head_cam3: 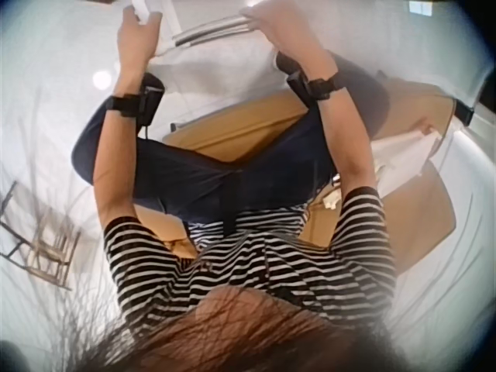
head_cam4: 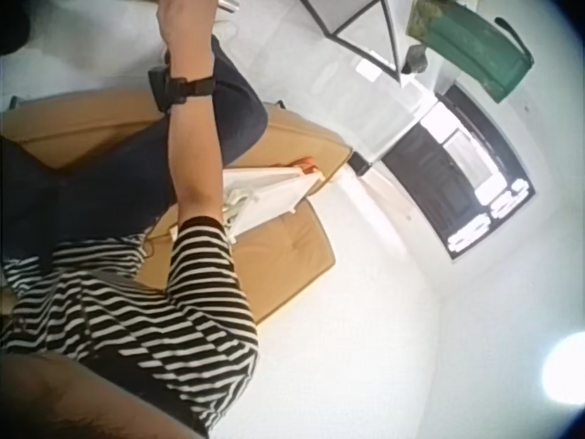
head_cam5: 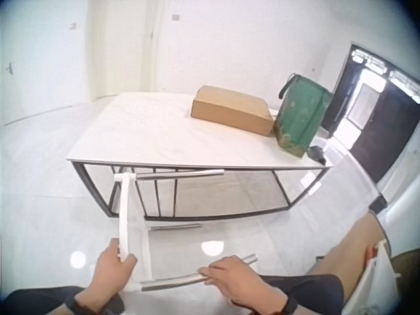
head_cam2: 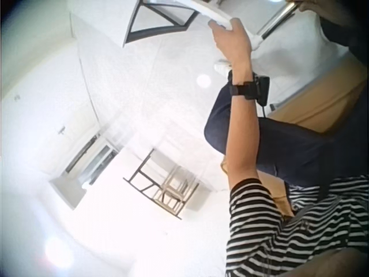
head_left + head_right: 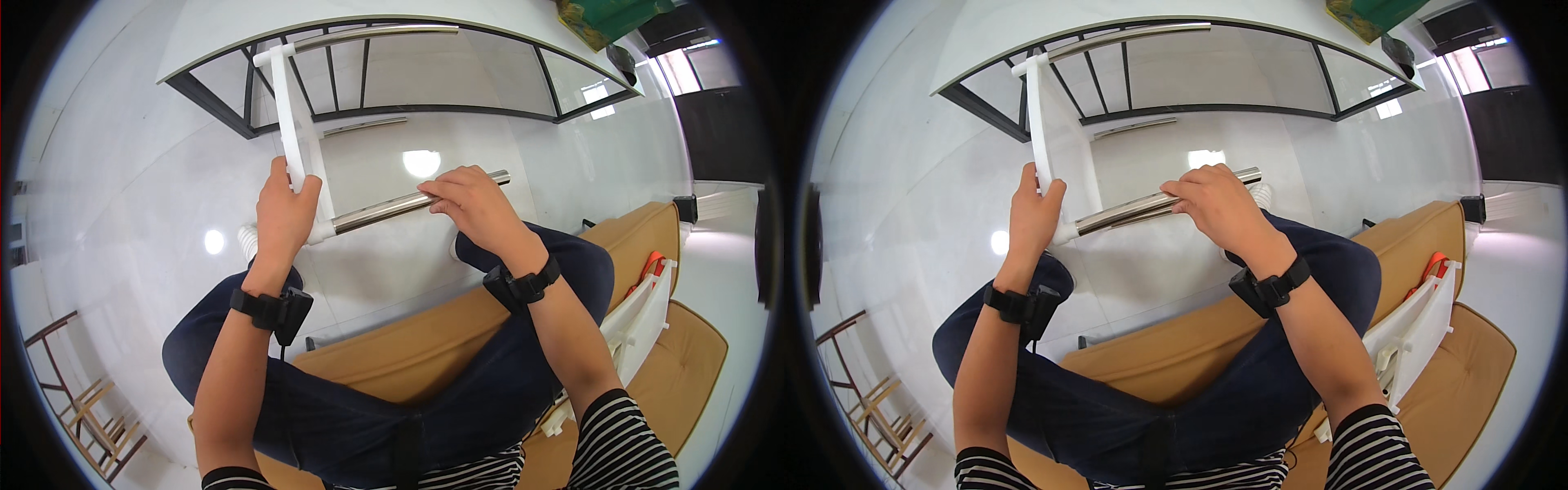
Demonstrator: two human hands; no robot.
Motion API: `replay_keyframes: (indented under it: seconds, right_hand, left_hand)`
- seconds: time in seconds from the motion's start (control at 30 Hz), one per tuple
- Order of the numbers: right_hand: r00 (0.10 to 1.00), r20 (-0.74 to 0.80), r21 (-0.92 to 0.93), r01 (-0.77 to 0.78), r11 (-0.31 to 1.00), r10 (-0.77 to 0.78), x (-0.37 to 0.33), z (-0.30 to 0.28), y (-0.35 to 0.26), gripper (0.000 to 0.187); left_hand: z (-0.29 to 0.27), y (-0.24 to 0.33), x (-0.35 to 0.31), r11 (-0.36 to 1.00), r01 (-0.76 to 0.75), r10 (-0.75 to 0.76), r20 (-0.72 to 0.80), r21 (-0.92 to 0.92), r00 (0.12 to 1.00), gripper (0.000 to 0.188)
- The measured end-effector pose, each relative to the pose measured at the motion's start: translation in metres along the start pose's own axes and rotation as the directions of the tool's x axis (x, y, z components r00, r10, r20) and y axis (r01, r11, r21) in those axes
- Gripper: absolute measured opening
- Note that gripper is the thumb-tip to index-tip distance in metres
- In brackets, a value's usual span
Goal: Assembling a white plastic utility cart with metal supports while sitting on a couch.
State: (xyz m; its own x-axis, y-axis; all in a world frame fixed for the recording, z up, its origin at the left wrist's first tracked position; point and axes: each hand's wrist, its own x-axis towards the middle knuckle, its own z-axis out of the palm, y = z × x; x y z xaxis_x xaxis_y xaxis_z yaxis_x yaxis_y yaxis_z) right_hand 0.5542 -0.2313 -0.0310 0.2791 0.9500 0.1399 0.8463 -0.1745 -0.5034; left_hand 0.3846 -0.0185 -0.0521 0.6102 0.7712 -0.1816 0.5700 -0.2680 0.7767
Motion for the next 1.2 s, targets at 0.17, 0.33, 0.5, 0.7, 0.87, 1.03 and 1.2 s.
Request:
replay_keyframes:
  seconds: [0.17,0.33,0.5,0.7,0.87,1.03,1.2]
  right_hand:
    - [1.0,0.02,-0.023,-0.021,1.0,0.022,-0.007,-0.006,-0.014,0.027]
    - [0.999,-0.031,0.01,-0.02,1.0,0.02,-0.006,0.002,-0.003,0.027]
    - [1.0,0.025,-0.061,-0.007,0.998,0.008,-0.008,-0.002,-0.018,0.027]
    - [1.0,0.007,-0.054,0.01,0.999,-0.009,-0.006,-0.001,-0.012,0.029]
    - [0.999,0.031,-0.022,-0.028,0.999,0.028,-0.007,-0.003,-0.007,0.029]
    - [0.992,0.109,0.016,-0.07,0.997,0.068,-0.006,-0.013,-0.008,0.034]
    - [0.949,0.12,-0.222,-0.261,0.939,0.292,-0.009,-0.019,0.009,0.02]
  left_hand:
    - [-0.003,-0.002,0.001,0.999,0.036,-0.036,0.023,-0.013,0.999,0.04]
    - [0.001,-0.003,0.001,0.998,0.008,-0.008,-0.007,-0.066,1.0,0.041]
    - [-0.001,-0.008,0.002,1.0,-0.002,0.002,-0.02,0.004,1.0,0.041]
    - [-0.003,0.001,0.0,0.999,0.026,-0.026,0.007,-0.039,1.0,0.042]
    - [0.0,0.0,-0.001,1.0,0.005,-0.006,-0.031,-0.029,0.999,0.041]
    - [-0.003,-0.001,-0.001,0.999,-0.001,0.0,0.033,0.034,0.999,0.045]
    - [-0.012,0.016,-0.003,0.998,0.037,-0.044,0.14,0.047,0.989,0.052]
